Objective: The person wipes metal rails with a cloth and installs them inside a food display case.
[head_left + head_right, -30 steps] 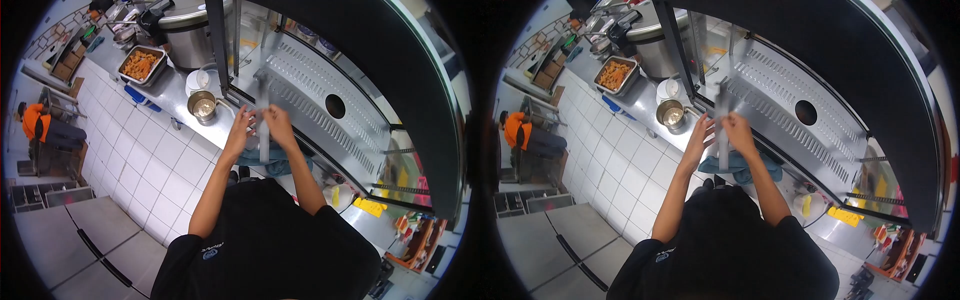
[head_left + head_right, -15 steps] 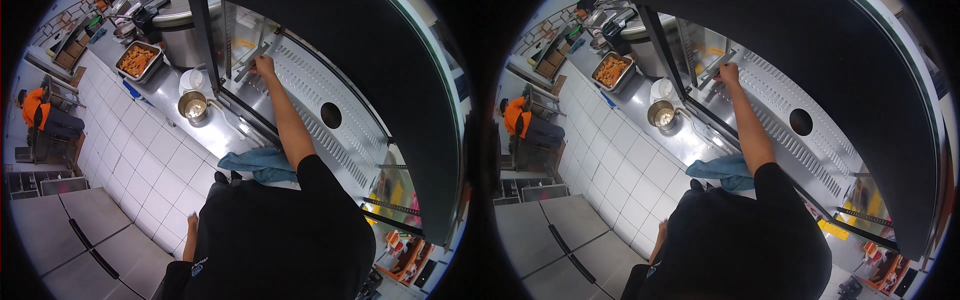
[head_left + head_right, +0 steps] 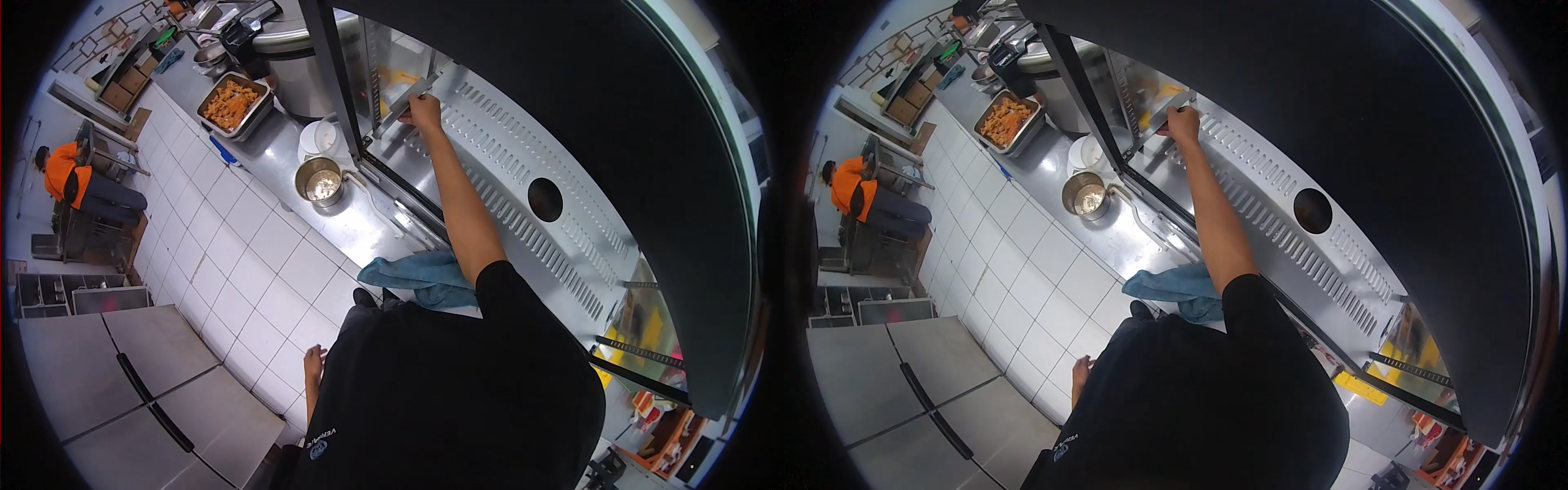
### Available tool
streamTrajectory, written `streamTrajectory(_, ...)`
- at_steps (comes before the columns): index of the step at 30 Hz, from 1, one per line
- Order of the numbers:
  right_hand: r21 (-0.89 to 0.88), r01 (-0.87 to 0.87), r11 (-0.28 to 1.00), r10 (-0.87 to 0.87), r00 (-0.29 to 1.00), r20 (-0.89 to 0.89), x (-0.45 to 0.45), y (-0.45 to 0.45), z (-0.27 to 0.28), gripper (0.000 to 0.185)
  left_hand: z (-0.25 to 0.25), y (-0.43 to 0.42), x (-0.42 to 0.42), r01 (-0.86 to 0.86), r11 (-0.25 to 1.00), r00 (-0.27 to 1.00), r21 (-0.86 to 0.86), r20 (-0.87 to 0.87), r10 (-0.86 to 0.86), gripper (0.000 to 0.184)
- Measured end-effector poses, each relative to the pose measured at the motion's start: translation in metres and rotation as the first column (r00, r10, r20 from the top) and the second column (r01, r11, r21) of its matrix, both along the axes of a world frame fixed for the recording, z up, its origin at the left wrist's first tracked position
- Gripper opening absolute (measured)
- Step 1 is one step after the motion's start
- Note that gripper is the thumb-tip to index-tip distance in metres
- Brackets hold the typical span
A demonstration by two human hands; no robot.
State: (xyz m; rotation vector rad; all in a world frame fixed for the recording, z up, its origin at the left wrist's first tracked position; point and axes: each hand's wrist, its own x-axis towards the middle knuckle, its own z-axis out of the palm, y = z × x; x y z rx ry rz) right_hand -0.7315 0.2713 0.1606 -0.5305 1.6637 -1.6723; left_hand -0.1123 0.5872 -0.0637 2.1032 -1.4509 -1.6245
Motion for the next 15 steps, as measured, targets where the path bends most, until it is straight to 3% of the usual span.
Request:
streamTrajectory(1,-0.002,-0.006,1.000,0.006,1.000,0.015,0.001,-0.001,0.000,0.027,0.015,-0.009,-0.012,-0.321,0.933,0.929,0.161,-0.138,0.344,0.040)
streamTrajectory(4,0.000,0.002,1.000,-0.002,1.000,0.026,0.003,0.000,0.005,0.026,0.032,-0.024,-0.022,-0.321,0.935,0.933,0.154,-0.116,0.339,0.041)
streamTrajectory(7,-0.005,-0.006,1.000,0.006,1.000,0.024,-0.001,-0.005,-0.005,0.027,0.015,-0.016,-0.014,-0.312,0.931,0.931,0.192,-0.134,0.340,0.040)
streamTrajectory(9,0.032,0.008,0.999,-0.008,1.000,0.005,0.000,-0.002,-0.002,0.027,0.005,-0.003,-0.006,-0.245,0.954,0.962,0.172,-0.077,0.261,0.041)
streamTrajectory(11,0.069,0.025,0.997,-0.024,1.000,-0.016,0.003,0.005,-0.001,0.027,-0.024,0.014,0.017,0.204,0.978,0.967,-0.053,0.167,-0.193,0.044)
streamTrajectory(13,0.041,0.114,0.993,-0.104,0.977,-0.188,0.005,0.013,-0.005,0.023,-0.044,0.036,0.039,0.221,0.973,0.967,-0.064,0.147,-0.210,0.045)
streamTrajectory(14,0.039,0.112,0.993,-0.103,0.976,-0.190,0.006,0.017,-0.009,0.023,-0.051,0.045,0.047,0.237,0.969,0.966,-0.072,0.127,-0.226,0.046)
streamTrajectory(15,-0.017,0.157,0.988,-0.157,0.986,-0.060,0.007,0.022,-0.014,0.021,-0.052,0.054,0.051,0.253,0.965,0.963,-0.076,0.113,-0.243,0.045)
